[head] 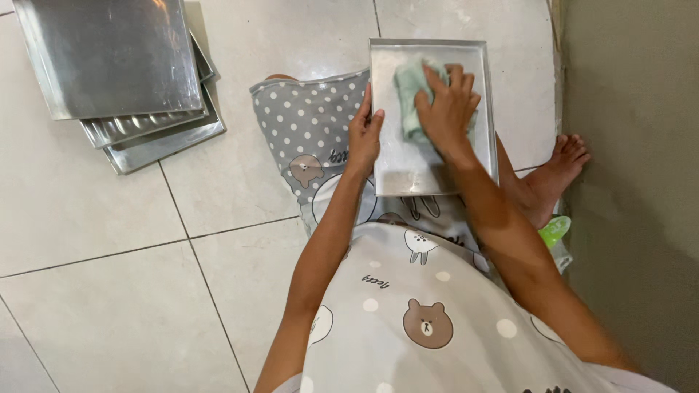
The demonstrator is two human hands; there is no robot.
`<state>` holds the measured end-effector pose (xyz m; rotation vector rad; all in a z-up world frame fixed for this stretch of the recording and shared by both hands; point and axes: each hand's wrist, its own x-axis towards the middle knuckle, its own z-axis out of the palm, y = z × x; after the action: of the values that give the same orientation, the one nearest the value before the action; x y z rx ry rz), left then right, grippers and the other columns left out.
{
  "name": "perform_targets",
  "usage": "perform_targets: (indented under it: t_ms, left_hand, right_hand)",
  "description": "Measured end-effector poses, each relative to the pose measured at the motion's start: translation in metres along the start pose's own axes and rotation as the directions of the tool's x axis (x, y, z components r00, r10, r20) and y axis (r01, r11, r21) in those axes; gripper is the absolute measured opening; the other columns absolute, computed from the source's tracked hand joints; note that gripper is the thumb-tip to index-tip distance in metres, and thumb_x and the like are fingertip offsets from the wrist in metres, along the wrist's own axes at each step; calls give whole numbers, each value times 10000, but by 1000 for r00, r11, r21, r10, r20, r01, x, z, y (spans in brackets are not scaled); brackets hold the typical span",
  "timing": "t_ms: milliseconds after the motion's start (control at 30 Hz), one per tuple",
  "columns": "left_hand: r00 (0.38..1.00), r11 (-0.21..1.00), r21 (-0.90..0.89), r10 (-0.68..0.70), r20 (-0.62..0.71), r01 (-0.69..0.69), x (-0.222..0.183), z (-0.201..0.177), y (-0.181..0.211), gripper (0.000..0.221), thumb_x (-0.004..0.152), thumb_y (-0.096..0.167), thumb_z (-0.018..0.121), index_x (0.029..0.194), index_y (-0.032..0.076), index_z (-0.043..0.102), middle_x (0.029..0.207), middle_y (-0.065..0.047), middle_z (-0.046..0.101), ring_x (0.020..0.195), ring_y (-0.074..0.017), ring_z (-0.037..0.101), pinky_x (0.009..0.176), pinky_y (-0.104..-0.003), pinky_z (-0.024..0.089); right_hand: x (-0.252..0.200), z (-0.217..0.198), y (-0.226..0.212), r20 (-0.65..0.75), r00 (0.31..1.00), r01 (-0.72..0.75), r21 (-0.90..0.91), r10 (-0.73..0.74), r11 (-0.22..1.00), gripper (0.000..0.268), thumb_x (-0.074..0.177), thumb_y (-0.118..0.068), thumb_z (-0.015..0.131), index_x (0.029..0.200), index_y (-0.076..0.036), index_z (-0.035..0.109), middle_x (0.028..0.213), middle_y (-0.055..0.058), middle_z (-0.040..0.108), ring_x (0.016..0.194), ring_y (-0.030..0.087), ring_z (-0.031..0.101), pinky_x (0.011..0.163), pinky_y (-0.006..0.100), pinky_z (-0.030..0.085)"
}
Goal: The person wipes a rectangular metal tray using a cloth and then places it onto a stack of trays while sitting on the floor.
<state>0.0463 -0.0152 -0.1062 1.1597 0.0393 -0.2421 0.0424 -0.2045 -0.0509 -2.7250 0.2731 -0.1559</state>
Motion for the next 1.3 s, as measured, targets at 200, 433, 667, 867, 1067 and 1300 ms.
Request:
perform_targets:
  t_ms: [200,433,667,867,1067,1300]
  left_hand:
    - [1000,999,28,21,17,-22,12,3,-2,548,1112,67,572,1625,190,424,1553,-94,547,1301,-146,580,1085,-353,551]
    - [999,1000,23,11,-30,-10,-1,7,-9,521,1111,99,589,1610,164,454,1532,-99,563,1362,-152,511,1123,-348,503]
    - [999,989,151,7,-31,-3,-19,22,8,497,1141,118,503,1628,173,420,1635,-102,433,1497,-205,366,1243,-379,357]
    - [979,945,257,-196,-48,202,-19,37,54,563,1084,262,504,1616,187,336,1676,-97,339,1566,-190,267,1227,-307,269]
    - [993,998,61,-27,-119,35,-16,29,14,453,1146,117,494,1598,129,470,1590,-141,485,1490,-235,378,1233,-407,372]
    - [992,996,91,-7,-124,18,-20,32,6,471,1136,77,505,1600,148,478,1584,-127,502,1480,-226,398,1220,-409,384]
  right_hand:
    - [23,-8,21,-52,999,-2,135,9,991,468,943,-359,672,1373,-181,722,1232,104,520,1126,411,490,828,679,443]
    - [-89,-81,-50,281,947,134,99,-156,986,548,936,-565,664,1428,-324,654,1434,61,531,1321,374,432,991,691,362]
    - [-15,-22,-22,184,983,16,75,-29,997,459,975,-485,699,1410,-341,673,1400,86,520,1297,389,393,966,693,335]
    - [39,-8,-53,134,977,-179,104,164,978,505,978,-478,608,1421,-249,681,1221,78,507,1182,356,404,867,576,351]
    - [-76,-73,-71,221,975,52,-96,-30,994,578,897,-443,745,1430,-233,664,1272,111,513,1164,356,513,790,581,512]
    - [-45,-23,-53,-25,998,54,-54,-55,997,470,901,-396,752,1329,-203,731,1189,86,512,1093,312,534,727,506,491]
